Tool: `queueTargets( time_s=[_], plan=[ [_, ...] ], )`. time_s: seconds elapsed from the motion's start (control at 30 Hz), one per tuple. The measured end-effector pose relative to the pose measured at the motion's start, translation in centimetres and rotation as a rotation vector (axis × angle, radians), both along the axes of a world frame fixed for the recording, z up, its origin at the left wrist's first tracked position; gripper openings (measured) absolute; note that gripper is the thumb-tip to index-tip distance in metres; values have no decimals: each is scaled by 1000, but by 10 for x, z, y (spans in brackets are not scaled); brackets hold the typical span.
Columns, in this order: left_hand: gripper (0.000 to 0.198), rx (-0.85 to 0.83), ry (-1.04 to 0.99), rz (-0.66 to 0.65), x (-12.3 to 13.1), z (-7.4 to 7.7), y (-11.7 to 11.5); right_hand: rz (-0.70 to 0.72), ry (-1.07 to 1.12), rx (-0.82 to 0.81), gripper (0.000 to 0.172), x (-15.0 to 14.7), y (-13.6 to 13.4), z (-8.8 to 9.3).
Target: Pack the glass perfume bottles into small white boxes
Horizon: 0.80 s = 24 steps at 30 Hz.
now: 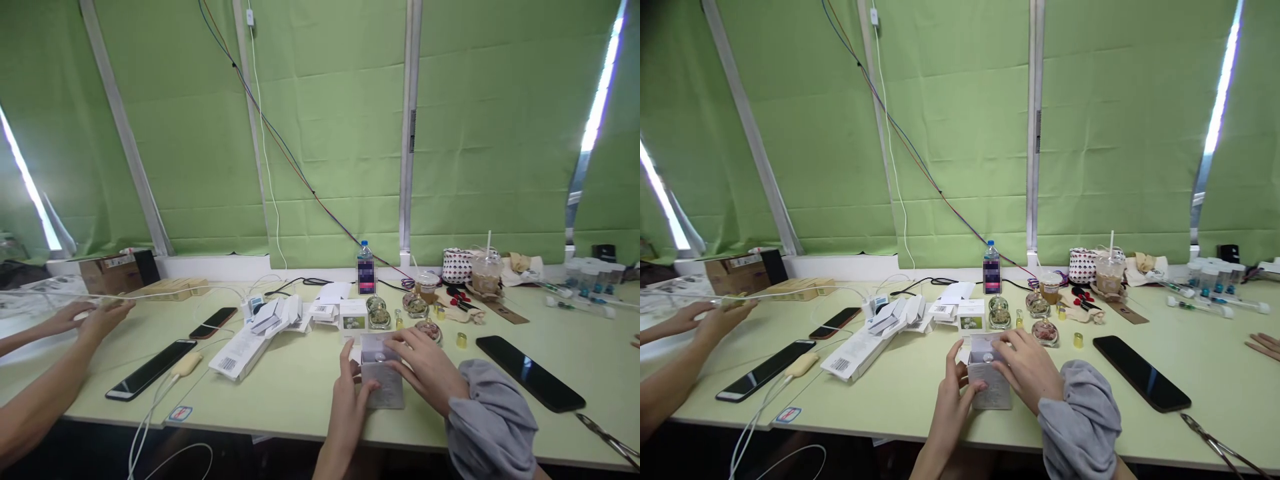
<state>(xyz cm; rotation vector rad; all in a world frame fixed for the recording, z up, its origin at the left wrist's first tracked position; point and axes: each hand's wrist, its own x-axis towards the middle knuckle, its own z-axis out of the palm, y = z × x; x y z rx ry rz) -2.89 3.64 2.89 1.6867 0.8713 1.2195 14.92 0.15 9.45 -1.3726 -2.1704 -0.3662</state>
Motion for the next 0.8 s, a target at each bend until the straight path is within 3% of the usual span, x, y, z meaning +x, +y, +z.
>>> queueTargets(
  time_s=[0.1,0.27,0.5,0.7,0.8],
  plan=[
    [73,-27,-26,-36,-3,1,1,-34,5,32,19,6,4,-2],
    [57,7,11,-57,-6,-4,3,-39,3,6,20,8,6,-5],
    [53,105,22,-49,-8,-17,6,-47,45,-152,28,9,6,-4],
    [32,273,139,-49,-12,-12,4,132,296,-202,26,10,4,-1],
    [28,280,133,-68,-12,-7,5,166,357,-203,24,7,5,-2]
  ],
)
